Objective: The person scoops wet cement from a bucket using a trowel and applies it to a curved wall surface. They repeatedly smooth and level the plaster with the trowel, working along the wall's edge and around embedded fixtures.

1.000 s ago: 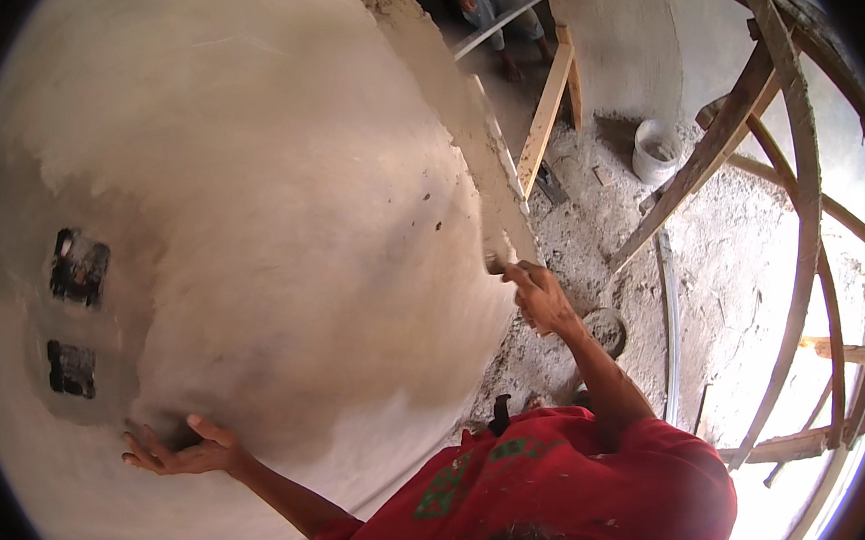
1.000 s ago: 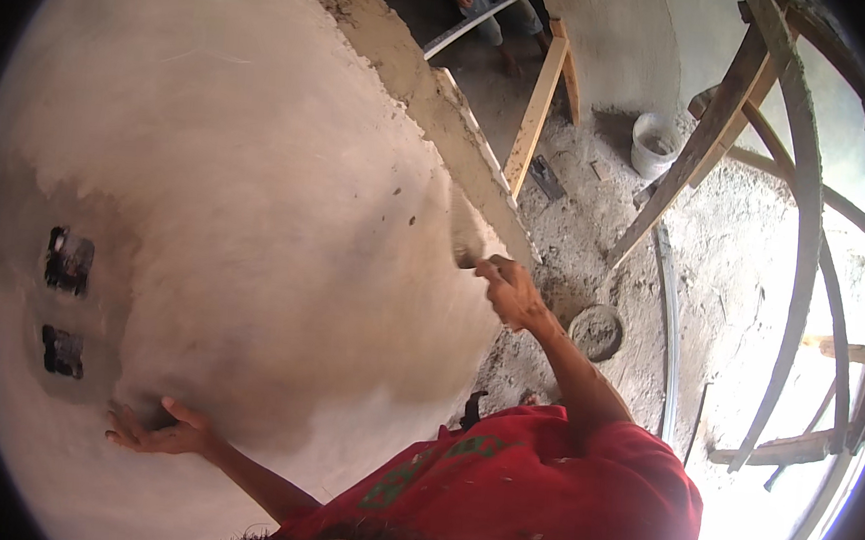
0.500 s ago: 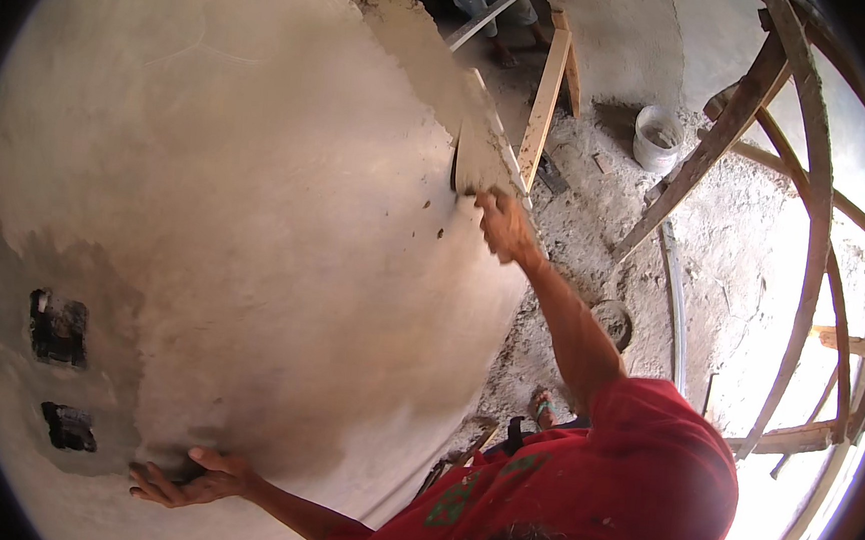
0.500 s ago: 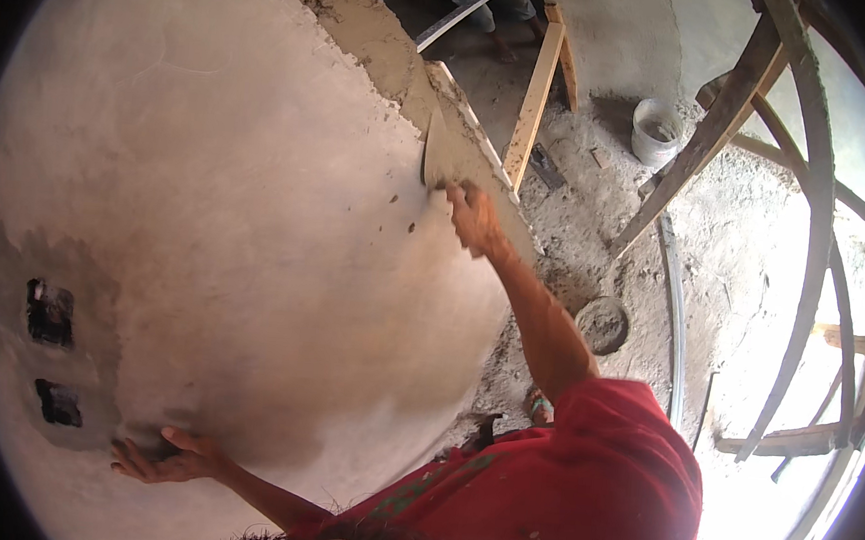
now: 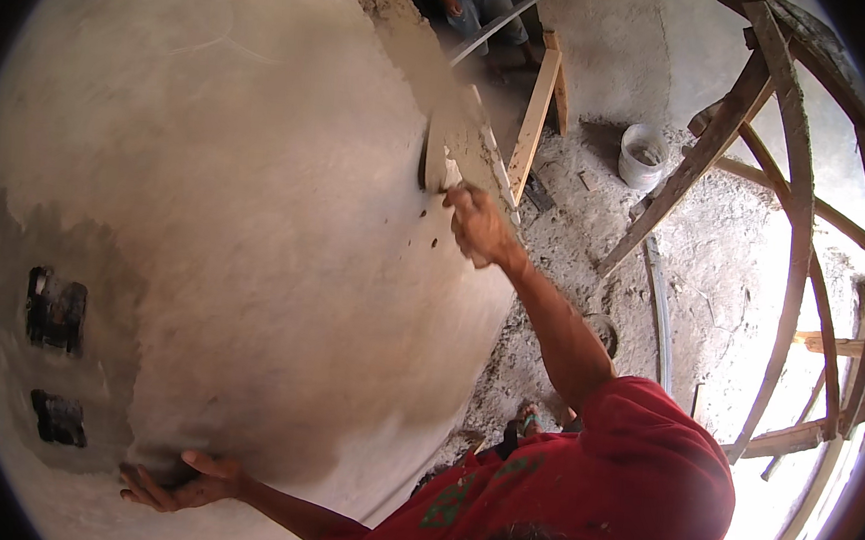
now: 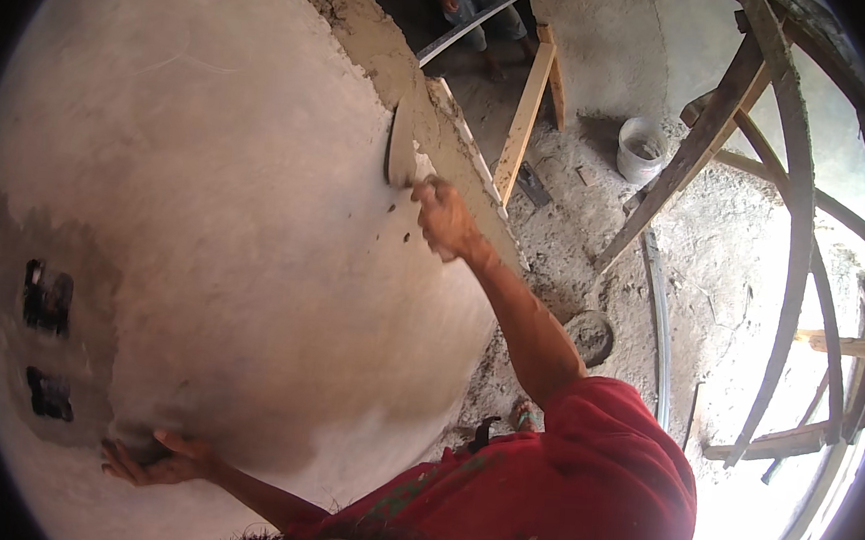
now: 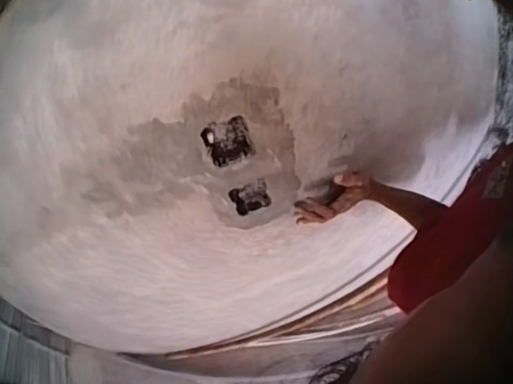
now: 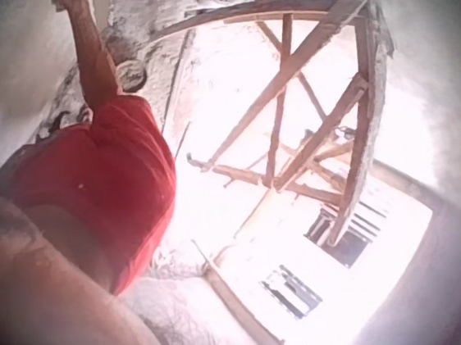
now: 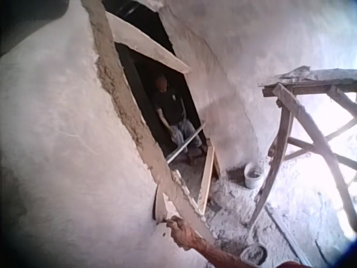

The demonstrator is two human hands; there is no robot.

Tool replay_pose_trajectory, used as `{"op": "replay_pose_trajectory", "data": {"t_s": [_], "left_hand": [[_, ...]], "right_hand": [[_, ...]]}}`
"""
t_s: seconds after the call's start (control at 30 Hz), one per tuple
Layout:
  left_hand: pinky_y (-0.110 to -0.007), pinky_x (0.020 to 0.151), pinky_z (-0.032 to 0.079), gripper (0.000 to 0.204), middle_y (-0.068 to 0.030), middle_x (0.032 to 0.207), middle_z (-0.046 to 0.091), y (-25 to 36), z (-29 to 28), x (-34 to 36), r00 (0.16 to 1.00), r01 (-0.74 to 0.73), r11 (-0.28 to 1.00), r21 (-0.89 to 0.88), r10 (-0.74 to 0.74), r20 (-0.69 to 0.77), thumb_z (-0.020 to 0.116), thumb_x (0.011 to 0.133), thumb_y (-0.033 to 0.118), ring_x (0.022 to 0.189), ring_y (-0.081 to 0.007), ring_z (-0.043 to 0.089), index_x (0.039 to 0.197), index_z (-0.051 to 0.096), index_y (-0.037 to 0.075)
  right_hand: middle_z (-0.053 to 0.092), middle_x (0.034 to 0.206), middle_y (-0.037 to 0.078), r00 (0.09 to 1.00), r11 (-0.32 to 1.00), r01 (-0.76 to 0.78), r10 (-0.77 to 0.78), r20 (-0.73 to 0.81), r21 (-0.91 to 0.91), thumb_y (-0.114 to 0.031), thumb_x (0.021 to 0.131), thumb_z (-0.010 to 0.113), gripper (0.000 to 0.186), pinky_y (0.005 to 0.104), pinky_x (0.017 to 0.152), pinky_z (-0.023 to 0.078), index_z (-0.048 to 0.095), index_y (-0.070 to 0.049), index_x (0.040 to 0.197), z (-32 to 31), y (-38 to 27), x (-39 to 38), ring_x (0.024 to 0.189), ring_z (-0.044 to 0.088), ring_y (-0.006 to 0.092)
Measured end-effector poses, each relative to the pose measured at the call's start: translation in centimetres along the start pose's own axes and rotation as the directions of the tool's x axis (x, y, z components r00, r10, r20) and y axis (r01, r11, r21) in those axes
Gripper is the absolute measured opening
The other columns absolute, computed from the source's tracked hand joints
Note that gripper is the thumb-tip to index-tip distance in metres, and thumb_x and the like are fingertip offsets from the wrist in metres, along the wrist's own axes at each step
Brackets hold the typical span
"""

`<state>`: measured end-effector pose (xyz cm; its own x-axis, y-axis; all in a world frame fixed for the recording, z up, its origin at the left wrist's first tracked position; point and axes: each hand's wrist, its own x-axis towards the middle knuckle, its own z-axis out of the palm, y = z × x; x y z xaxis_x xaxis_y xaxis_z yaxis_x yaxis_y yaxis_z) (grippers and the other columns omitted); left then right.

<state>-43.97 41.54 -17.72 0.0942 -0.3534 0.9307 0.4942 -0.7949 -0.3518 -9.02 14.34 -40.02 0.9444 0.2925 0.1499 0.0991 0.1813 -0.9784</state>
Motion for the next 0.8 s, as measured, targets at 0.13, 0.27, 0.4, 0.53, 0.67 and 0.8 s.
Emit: {"op": "replay_pose_trajectory", "data": {"t_s": [0.13, 0.27, 0.4, 0.53, 0.67, 0.8], "left_hand": [[-0.058, 0.118, 0.028, 0.055, -0.0196, 0.140, 0.052, 0.4, -2.5, 1.4, 1.000, -0.006, 0.993, 0.118, 0.003, 0.025, 0.057, 0.102, 0.042, 0.144, -0.0417, 0.035, 0.135, 0.049, -0.001], [-0.061, 0.116, 0.029, 0.056, -0.0215, 0.140, 0.051, -0.4, -2.8, 2.2, 0.993, -0.117, 0.987, 0.106, 0.114, 0.041, 0.059, 0.101, 0.043, 0.144, -0.0432, 0.035, 0.134, 0.051, -0.001], [-0.065, 0.119, 0.025, 0.055, -0.0174, 0.132, 0.054, 3.4, 0.2, -0.8, 0.987, -0.150, 0.976, -0.159, 0.156, 0.025, 0.058, 0.100, 0.046, 0.136, -0.0412, 0.047, 0.132, 0.049, 0.002], [-0.062, 0.117, 0.026, 0.065, -0.0225, 0.135, 0.055, 15.1, -3.0, -9.3, 0.759, 0.445, 0.575, -0.686, 0.165, 0.630, 0.062, 0.095, 0.048, 0.138, -0.0417, 0.045, 0.136, 0.049, 0.000], [-0.044, 0.110, 0.041, 0.054, -0.0254, 0.136, 0.059, 24.7, -10.0, -22.7, -0.499, 0.817, 0.570, 0.085, 0.626, 0.599, 0.063, 0.097, 0.032, 0.131, -0.0377, 0.055, 0.138, 0.052, -0.001], [-0.041, 0.100, 0.050, 0.046, -0.0213, 0.117, 0.069, 20.5, -23.7, -43.4, -0.808, 0.565, 0.802, 0.194, 0.490, 0.326, 0.059, 0.101, 0.036, 0.111, -0.0333, 0.067, 0.125, 0.060, -0.002]], "right_hand": [[0.051, 0.061, 0.005, 0.953, 0.980, -0.146, 0.177, 0.246, -0.138, -0.034, 0.103, 0.046, 0.034, 0.0321, 0.039, 0.042, 0.061, -0.004, 0.109, 1.6, -1.1, -7.4, 0.043, 0.050, 0.0155], [0.054, 0.062, 0.006, 0.856, 0.885, -0.464, 0.435, 0.281, 0.045, -0.034, 0.104, 0.047, 0.034, 0.0354, 0.046, 0.048, 0.063, -0.005, 0.112, -0.9, 1.9, -15.2, 0.047, 0.053, 0.0175], [0.065, 0.086, 0.010, 0.908, 0.788, -0.407, 0.402, -0.114, -0.462, -0.027, 0.094, 0.062, 0.028, 0.0405, 0.068, 0.053, 0.067, -0.008, 0.114, -9.4, 24.3, -25.0, 0.076, 0.065, 0.0277], [0.072, 0.106, 0.025, 0.660, 0.360, -0.742, 0.537, -0.525, -0.565, -0.036, 0.087, 0.069, 0.045, 0.0518, 0.084, 0.055, 0.064, -0.005, 0.120, -15.7, 28.7, -35.1, 0.099, 0.068, 0.0460], [0.072, 0.107, 0.027, 0.444, 0.128, -0.841, 0.718, -0.536, -0.525, -0.031, 0.085, 0.069, 0.044, 0.0519, 0.089, 0.055, 0.067, -0.004, 0.119, -23.0, 34.3, -40.3, 0.104, 0.069, 0.0441], [0.071, 0.109, 0.029, 0.264, -0.119, -0.846, 0.753, -0.602, -0.520, -0.020, 0.083, 0.063, 0.031, 0.0509, 0.090, 0.057, 0.075, 0.000, 0.104, -27.8, 44.6, -38.9, 0.106, 0.069, 0.0449]]}}
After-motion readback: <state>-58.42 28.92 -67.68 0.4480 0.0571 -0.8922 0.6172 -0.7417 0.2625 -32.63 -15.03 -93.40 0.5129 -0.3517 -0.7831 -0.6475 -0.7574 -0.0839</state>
